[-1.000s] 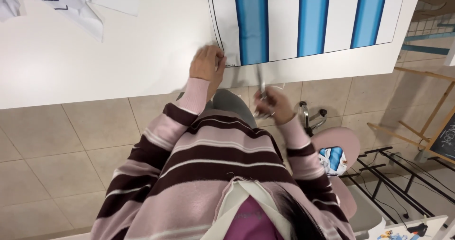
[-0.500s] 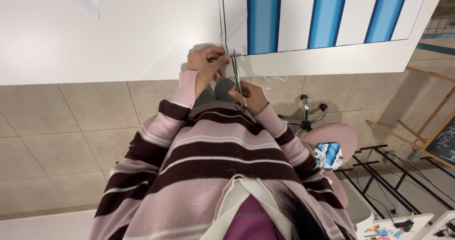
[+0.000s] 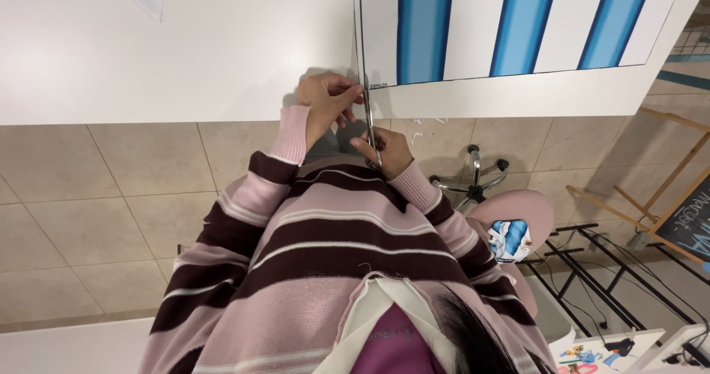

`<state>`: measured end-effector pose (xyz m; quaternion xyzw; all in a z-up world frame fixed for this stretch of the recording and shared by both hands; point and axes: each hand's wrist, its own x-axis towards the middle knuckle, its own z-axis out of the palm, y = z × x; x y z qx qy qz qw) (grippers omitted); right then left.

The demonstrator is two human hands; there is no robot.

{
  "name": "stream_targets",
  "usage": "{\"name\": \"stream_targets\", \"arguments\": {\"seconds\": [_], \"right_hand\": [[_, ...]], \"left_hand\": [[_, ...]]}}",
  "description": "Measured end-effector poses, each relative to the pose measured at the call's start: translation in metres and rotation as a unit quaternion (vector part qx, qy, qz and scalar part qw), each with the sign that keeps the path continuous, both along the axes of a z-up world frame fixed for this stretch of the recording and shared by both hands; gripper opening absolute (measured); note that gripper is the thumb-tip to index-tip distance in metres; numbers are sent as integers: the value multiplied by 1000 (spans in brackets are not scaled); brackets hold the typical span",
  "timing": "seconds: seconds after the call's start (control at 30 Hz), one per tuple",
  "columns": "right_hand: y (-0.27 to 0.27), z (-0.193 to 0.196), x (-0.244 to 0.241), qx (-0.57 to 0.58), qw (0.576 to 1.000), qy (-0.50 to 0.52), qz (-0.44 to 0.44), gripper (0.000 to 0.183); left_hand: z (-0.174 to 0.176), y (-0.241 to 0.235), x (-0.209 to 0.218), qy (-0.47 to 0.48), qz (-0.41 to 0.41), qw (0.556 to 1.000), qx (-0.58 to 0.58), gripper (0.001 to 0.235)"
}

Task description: The person uses scissors to cut a large piece of white fabric with blue vertical stripes and printed outlines. They carefully follow the drawn lines to separate the fabric into specific shapes, occasionally lifting and repositioning the material on the table to continue the cutting process.

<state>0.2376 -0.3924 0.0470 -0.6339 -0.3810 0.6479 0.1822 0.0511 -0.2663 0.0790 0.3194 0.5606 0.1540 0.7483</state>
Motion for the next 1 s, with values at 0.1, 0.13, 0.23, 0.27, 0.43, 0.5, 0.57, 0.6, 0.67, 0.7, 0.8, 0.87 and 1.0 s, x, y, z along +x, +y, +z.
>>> {"name": "stream_targets", "arguments": {"seconds": [0.1, 0.13, 0.23, 0.27, 0.43, 0.5, 0.57, 0.6, 0.67, 0.7, 0.8, 0.87, 1.0], "right_hand": [[-2, -2, -1, 7, 1000, -17, 5, 37], [-3, -3, -1, 12, 999, -29, 10, 38], [-11, -11, -1, 13, 999, -34, 7, 42], [-10, -11, -1, 13, 999, -34, 6, 42], [-8, -5, -5, 22, 998, -53, 15, 43], [-10, -6, -5, 24, 998, -61, 20, 43], [-10, -5, -6, 28, 997, -70, 23, 42], [-9, -3, -6, 30, 997, -64, 20, 43], [-6, 1, -7, 32, 998, -59, 18, 43], [-4, 2, -8, 16, 999, -35, 0, 42], [6, 5, -8, -3, 1000, -5, -21, 40], [14, 4, -7, -6, 1000, 1, -25, 39], [20, -3, -2, 28, 999, -28, 15, 39]], "left_hand": [[5, 3, -2, 3, -15, 1000, -6, 23], [6, 4, -3, -2, -21, 1000, -9, 23], [4, 4, -3, 11, -33, 999, -23, 25], [4, 4, -3, 10, -33, 999, -23, 25], [10, 7, -6, 0, -42, 999, -12, 25], [11, 7, -6, 8, -50, 999, -10, 25], [11, 7, -7, 15, -59, 998, -7, 25], [10, 7, -7, 10, -62, 998, -7, 25], [10, 8, -8, 3, -64, 998, -7, 24], [12, 8, -9, 9, -69, 998, -7, 24], [8, 7, -10, 4, -72, 997, -2, 25], [7, 7, -11, -5, -70, 998, 2, 25], [9, 7, -13, -9, -59, 998, 17, 25]]}}
